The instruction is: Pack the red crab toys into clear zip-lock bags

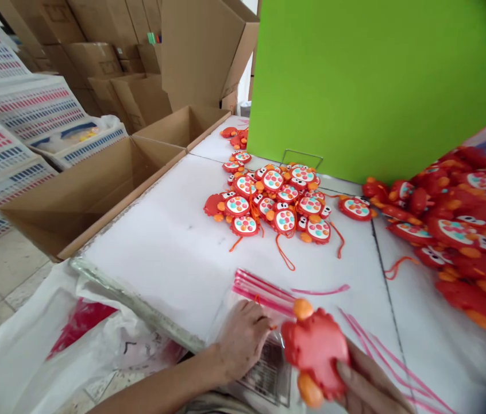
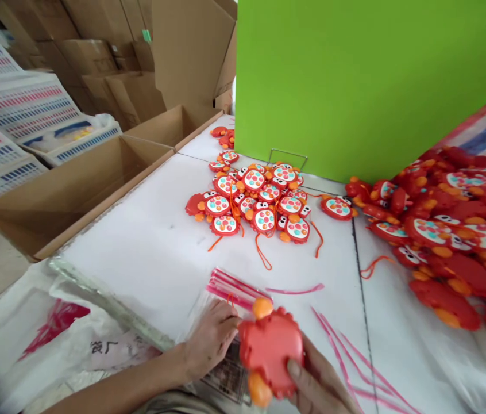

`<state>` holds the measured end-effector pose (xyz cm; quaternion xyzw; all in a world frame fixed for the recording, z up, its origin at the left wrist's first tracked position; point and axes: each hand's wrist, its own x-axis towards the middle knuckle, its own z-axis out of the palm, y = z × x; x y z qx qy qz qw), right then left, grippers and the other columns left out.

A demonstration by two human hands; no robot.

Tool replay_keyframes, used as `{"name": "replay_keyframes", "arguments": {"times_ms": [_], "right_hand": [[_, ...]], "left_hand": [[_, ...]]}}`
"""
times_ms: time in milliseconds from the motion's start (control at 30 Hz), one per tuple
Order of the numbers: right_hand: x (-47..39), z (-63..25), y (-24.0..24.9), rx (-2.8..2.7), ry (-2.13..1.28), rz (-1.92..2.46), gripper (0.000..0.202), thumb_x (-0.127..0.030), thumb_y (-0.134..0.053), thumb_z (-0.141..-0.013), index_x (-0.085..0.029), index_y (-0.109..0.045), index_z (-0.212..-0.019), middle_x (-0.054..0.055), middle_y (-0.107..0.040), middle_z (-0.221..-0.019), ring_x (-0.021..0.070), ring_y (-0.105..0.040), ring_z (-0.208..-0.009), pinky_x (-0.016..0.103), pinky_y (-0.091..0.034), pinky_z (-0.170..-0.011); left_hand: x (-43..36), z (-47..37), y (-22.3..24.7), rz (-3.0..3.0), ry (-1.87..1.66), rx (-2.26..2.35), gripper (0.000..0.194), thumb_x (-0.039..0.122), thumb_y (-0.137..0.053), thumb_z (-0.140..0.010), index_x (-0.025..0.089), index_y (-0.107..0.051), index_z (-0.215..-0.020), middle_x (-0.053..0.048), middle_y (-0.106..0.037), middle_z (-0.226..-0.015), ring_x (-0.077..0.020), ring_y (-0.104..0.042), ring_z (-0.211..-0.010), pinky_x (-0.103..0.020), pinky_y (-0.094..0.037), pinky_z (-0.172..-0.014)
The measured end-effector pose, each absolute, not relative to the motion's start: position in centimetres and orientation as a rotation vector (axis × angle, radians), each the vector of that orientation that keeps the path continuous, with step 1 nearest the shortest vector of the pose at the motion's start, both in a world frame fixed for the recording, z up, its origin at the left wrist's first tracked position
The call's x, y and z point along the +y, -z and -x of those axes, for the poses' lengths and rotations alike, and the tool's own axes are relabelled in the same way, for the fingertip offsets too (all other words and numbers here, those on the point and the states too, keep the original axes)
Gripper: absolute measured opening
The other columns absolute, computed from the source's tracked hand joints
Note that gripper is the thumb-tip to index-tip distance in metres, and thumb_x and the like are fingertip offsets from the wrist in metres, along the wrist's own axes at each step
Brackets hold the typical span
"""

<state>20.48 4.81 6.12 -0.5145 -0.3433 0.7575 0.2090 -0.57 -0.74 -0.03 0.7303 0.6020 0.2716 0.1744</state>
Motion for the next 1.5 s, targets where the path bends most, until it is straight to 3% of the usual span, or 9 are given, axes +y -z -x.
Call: {"name": "replay_keyframes", "arguments": {"times_ms": [267,533,667,833,1033,1167,1267,1400,1500], "right_hand": [[5.1,-14.4,-5.3,-1.936,-1.299,1.293,0.054,-0.045,-0.051,-0.087,-0.023,-0.036,-0.134,0.011,-0.067,-0.111,0.0209,-0.069,-0.082,0.031,-0.056,-0.075],[5.7,-16.4,-4.0,-2.308,-0.776,1.058,0.045,-0.031,-0.034,-0.096,-0.016,-0.030,-0.138,0.007,-0.074,-0.081,0.0152,-0.070,-0.061,0.018,-0.054,-0.053],[5.8,-17.1,-4.0,-2.330,-0.748,1.143,0.044,-0.030,-0.036,-0.096,-0.017,-0.033,-0.138,0.006,-0.074,-0.086,0.0127,-0.069,-0.058,0.016,-0.053,-0.053],[5.9,-17.1,-3.5,-2.401,-0.738,1.147,0.048,-0.031,-0.036,-0.096,-0.018,-0.028,-0.142,0.011,-0.061,-0.123,0.0171,-0.066,-0.099,0.021,-0.055,-0.075],[6.9,-16.5,-5.0,-2.589,-0.822,1.086,0.039,-0.033,-0.031,-0.097,-0.028,-0.045,-0.133,0.004,-0.069,-0.110,0.0170,-0.066,-0.098,0.021,-0.057,-0.069],[6.9,-15.9,-5.8,-2.837,-0.770,0.819,0.039,-0.036,-0.028,-0.097,-0.033,-0.067,-0.096,0.001,-0.069,-0.095,0.0170,-0.070,-0.075,0.023,-0.055,-0.053],[6.5,-15.2,-6.0,-2.791,-0.567,0.997,0.045,-0.037,-0.024,-0.098,-0.029,-0.066,-0.084,0.003,-0.066,-0.088,0.0150,-0.067,-0.060,0.024,-0.052,-0.048],[5.9,-13.4,-6.0,-2.589,-0.448,1.076,0.034,-0.033,-0.030,-0.096,-0.026,-0.063,-0.091,0.004,-0.066,-0.087,0.0171,-0.067,-0.074,0.025,-0.052,-0.057],[5.9,-11.9,-5.9,-2.506,-0.444,1.085,0.030,-0.028,-0.033,-0.095,-0.023,-0.062,-0.089,0.004,-0.068,-0.084,0.0184,-0.067,-0.075,0.027,-0.052,-0.059]], "left_hand": [[-1.0,-0.1,-0.1,-2.357,-0.870,1.673,0.020,0.019,-0.040,-0.091,0.014,-0.055,-0.104,-0.008,-0.067,-0.094,-0.0205,-0.056,-0.095,-0.037,-0.039,-0.091],[-1.2,1.5,-3.9,-2.252,-1.056,1.658,0.025,0.015,-0.038,-0.091,0.017,-0.056,-0.075,-0.002,-0.059,-0.062,-0.0163,-0.053,-0.068,-0.032,-0.043,-0.076],[-0.6,4.7,-6.0,-1.543,-1.204,1.868,0.020,0.020,-0.040,-0.092,0.016,-0.060,-0.090,-0.008,-0.065,-0.081,-0.0182,-0.057,-0.078,-0.030,-0.044,-0.071],[1.6,5.1,-5.2,-0.990,-1.053,1.648,0.017,0.026,-0.049,-0.083,0.015,-0.060,-0.076,-0.002,-0.061,-0.066,-0.0138,-0.056,-0.060,-0.022,-0.039,-0.054],[2.3,3.6,-4.9,-0.918,-1.105,1.583,0.024,0.032,-0.049,-0.083,0.016,-0.052,-0.066,-0.001,-0.057,-0.061,-0.0142,-0.056,-0.058,-0.023,-0.041,-0.055],[1.9,3.0,-4.9,-0.843,-1.115,1.494,0.029,0.042,-0.048,-0.084,0.017,-0.049,-0.069,-0.002,-0.060,-0.063,-0.0157,-0.059,-0.057,-0.025,-0.046,-0.054],[1.5,2.8,-4.4,-0.783,-1.147,1.446,0.025,0.041,-0.050,-0.084,0.018,-0.048,-0.074,-0.002,-0.062,-0.066,-0.0162,-0.061,-0.060,-0.025,-0.047,-0.055],[1.3,3.0,-4.5,-0.821,-1.097,1.424,0.018,0.032,-0.054,-0.080,0.015,-0.057,-0.085,-0.002,-0.063,-0.067,-0.0167,-0.059,-0.064,-0.025,-0.044,-0.059],[1.5,3.3,-5.1,-0.924,-1.026,1.415,0.016,0.025,-0.051,-0.080,0.014,-0.060,-0.071,0.000,-0.057,-0.061,-0.0138,-0.052,-0.059,-0.023,-0.038,-0.057]]}}
